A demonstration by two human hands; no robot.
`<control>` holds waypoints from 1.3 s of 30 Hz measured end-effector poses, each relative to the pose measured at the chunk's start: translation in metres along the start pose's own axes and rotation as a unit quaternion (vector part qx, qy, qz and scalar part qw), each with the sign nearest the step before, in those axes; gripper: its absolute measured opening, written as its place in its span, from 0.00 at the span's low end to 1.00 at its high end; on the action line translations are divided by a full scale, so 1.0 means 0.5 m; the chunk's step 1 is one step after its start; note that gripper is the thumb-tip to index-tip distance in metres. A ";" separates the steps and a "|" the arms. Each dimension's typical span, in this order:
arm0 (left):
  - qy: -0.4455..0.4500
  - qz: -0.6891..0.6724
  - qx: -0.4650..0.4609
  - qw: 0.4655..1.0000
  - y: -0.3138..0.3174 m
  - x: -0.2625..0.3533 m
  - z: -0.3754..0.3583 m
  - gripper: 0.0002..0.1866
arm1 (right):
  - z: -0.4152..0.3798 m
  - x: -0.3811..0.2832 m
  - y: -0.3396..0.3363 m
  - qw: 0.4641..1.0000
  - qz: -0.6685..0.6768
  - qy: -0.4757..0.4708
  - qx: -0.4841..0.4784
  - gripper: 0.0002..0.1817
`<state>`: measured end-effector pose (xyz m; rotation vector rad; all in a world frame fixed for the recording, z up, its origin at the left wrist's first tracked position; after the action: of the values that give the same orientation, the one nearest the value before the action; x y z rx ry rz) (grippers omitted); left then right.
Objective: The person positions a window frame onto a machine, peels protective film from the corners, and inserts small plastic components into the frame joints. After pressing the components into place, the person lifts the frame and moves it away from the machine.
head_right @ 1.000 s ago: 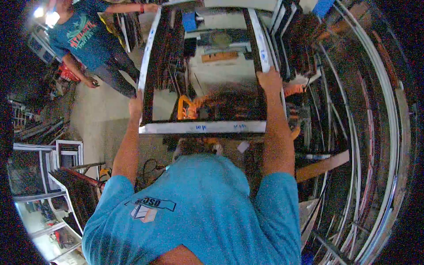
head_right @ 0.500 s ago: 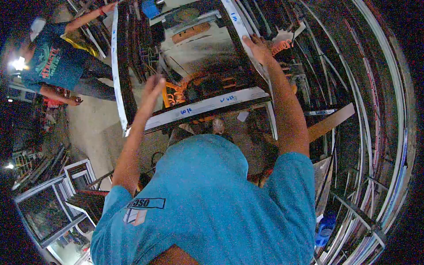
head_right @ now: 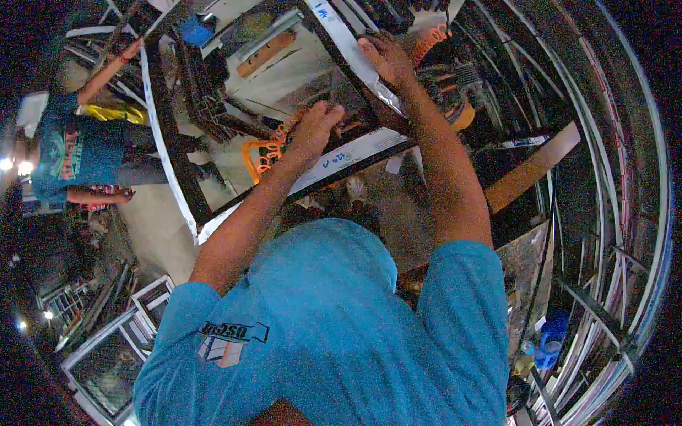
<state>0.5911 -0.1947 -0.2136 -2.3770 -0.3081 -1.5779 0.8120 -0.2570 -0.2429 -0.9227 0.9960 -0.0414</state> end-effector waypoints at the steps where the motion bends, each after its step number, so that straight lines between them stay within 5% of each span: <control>1: -0.004 -0.002 -0.019 1.000 0.008 0.004 0.003 0.17 | -0.001 -0.004 -0.005 1.000 0.011 -0.026 0.013 0.36; 10: -0.014 -0.028 -0.036 0.999 0.009 -0.009 0.012 0.10 | -0.013 0.005 -0.015 0.993 -0.030 -0.060 0.097 0.29; 22: -0.004 -0.024 -0.054 0.998 0.008 -0.019 0.016 0.11 | -0.020 -0.032 -0.043 0.993 -0.043 -0.050 0.099 0.30; 25: -0.008 -0.062 -0.052 0.997 0.010 -0.025 0.018 0.11 | -0.017 0.003 -0.019 0.999 -0.018 0.033 0.017 0.27; 28: -0.011 -0.063 -0.075 0.995 0.017 -0.022 0.012 0.11 | -0.016 -0.011 -0.034 0.989 -0.048 -0.068 0.122 0.25; 39: 0.026 -0.005 -0.121 0.992 0.017 -0.005 0.015 0.11 | -0.005 0.008 -0.017 0.999 -0.013 -0.020 0.042 0.25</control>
<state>0.5992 -0.2002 -0.2197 -2.5069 -0.1233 -1.7684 0.8154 -0.2657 -0.2406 -0.8560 0.9380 -0.0848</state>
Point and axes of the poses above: each hand's wrist, its own z-axis towards the middle knuckle, its own y-axis out of the palm, x = y × z, the point moved 9 cm from there along z, towards the middle knuckle, and after that the axes turned 7 degrees about -z, right-handed, at the moved point
